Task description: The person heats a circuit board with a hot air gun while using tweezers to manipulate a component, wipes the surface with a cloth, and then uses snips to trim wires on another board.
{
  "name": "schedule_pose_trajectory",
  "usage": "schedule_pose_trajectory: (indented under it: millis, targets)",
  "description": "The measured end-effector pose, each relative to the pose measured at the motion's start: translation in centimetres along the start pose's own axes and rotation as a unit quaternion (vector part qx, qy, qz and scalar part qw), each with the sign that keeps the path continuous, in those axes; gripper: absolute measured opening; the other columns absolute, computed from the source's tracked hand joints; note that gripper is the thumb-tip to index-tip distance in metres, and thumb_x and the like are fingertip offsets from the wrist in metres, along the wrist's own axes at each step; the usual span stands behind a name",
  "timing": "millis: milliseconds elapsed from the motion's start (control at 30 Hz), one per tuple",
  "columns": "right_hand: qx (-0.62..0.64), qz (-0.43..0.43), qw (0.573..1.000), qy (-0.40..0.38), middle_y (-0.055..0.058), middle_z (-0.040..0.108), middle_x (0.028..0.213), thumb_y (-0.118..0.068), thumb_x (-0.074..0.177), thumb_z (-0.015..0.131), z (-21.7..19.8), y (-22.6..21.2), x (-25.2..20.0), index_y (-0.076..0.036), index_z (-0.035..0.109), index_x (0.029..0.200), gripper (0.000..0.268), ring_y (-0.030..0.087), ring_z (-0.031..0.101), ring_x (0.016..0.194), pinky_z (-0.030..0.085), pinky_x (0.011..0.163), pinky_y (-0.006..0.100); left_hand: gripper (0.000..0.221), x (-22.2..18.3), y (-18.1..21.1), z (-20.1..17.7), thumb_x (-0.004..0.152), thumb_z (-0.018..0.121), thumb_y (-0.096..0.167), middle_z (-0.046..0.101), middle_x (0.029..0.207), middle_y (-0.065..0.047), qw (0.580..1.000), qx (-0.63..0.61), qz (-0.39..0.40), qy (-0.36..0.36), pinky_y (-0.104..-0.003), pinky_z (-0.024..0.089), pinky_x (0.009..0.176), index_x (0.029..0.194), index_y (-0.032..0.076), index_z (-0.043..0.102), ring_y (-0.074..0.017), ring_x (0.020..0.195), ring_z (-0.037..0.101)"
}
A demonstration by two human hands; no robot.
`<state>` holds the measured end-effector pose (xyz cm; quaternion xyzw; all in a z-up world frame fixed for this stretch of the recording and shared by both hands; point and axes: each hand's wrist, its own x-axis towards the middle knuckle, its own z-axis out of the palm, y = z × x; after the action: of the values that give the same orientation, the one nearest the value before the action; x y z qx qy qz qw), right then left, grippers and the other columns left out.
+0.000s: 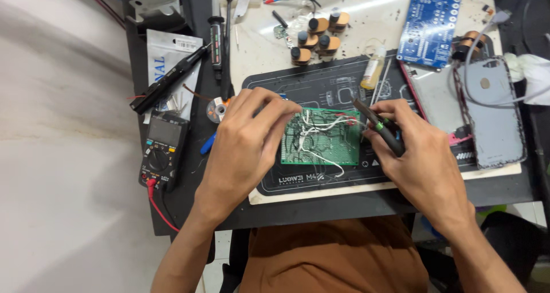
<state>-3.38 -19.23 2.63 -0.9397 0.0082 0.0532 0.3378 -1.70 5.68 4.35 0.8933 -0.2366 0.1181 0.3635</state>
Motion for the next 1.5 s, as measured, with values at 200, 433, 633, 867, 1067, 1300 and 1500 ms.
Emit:
schedule_pose_trajectory:
  millis: [200,433,633,867,1067,1300,1500]
  targets:
    - [-0.029,-0.064,0.996,0.051,0.015,0.075,0.097,-0.012,0.097,0.072,-0.4,-0.2,1.2,-0.001,0.063,0.122,0.028,0.021,0.075,0.085,0.058,0.063,0.032,0.018,-0.4,-0.7,0.4,0.093,0.071,0.001,0.062,0.103,-0.011,0.999,-0.020,-0.001,-0.027,-0.043,0.049,0.089,0.110,0.003,0.069,-0.0293,0.101,0.062]
    - [0.068,-0.142,0.985,0.066,0.011,0.074,0.103,-0.003,0.098,0.069,-1.5,-1.1,1.1,0.000,0.059,0.118,0.023,0.017,0.075,0.094,0.060,0.081,0.029,0.021,-0.1,-0.9,1.4,0.094,0.072,0.008,0.060,0.110,-0.013,0.999,-0.001,0.026,-0.048,-0.044,0.049,0.093,0.114,0.004,0.068,-0.0307,0.105,0.059]
    - [0.174,-0.092,0.980,0.002,0.009,0.071,0.105,-0.001,0.090,0.068,-2.5,-3.0,-0.5,-0.001,0.056,0.113,0.026,0.017,0.073,0.102,0.061,0.091,0.030,0.021,-0.4,0.1,2.8,0.094,0.075,0.018,0.060,0.110,-0.012,0.998,0.017,0.052,-0.042,-0.044,0.047,0.093,0.109,0.004,0.069,-0.0303,0.106,0.058]
    - [0.234,-0.119,0.965,-0.024,0.011,0.068,0.111,-0.024,0.095,0.064,-2.8,-1.7,0.4,-0.003,0.055,0.118,0.032,0.018,0.070,0.104,0.061,0.091,0.032,0.013,-1.3,1.0,3.0,0.093,0.074,0.006,0.062,0.106,-0.011,0.998,-0.056,-0.029,0.011,-0.041,0.051,0.089,0.104,0.003,0.069,-0.0285,0.102,0.063]
    - [-0.038,-0.144,0.985,-0.085,0.011,0.068,0.114,-0.034,0.098,0.063,-1.6,-0.3,2.0,-0.007,0.064,0.125,0.038,0.021,0.071,0.096,0.058,0.079,0.036,0.009,-1.7,0.3,2.6,0.097,0.070,0.000,0.067,0.104,-0.011,0.990,-0.125,-0.057,0.039,-0.040,0.054,0.087,0.104,0.000,0.065,-0.0292,0.100,0.068]
    - [-0.197,-0.310,0.930,0.010,0.010,0.066,0.105,-0.035,0.083,0.079,-0.5,-1.0,1.6,-0.006,0.072,0.111,0.041,0.026,0.062,0.096,0.052,0.085,0.041,0.010,-1.6,-0.5,2.8,0.098,0.068,-0.002,0.068,0.105,-0.013,0.992,-0.116,-0.047,0.015,-0.040,0.054,0.087,0.106,-0.001,0.063,-0.0314,0.101,0.068]
    - [-0.227,-0.325,0.918,0.007,0.010,0.068,0.104,-0.035,0.080,0.081,-0.8,-1.3,2.1,-0.007,0.074,0.113,0.044,0.026,0.062,0.093,0.053,0.083,0.041,0.014,-1.9,-0.4,2.1,0.095,0.071,0.001,0.069,0.117,-0.012,0.990,-0.135,-0.010,-0.034,-0.039,0.055,0.097,0.109,0.001,0.065,-0.0308,0.113,0.069]
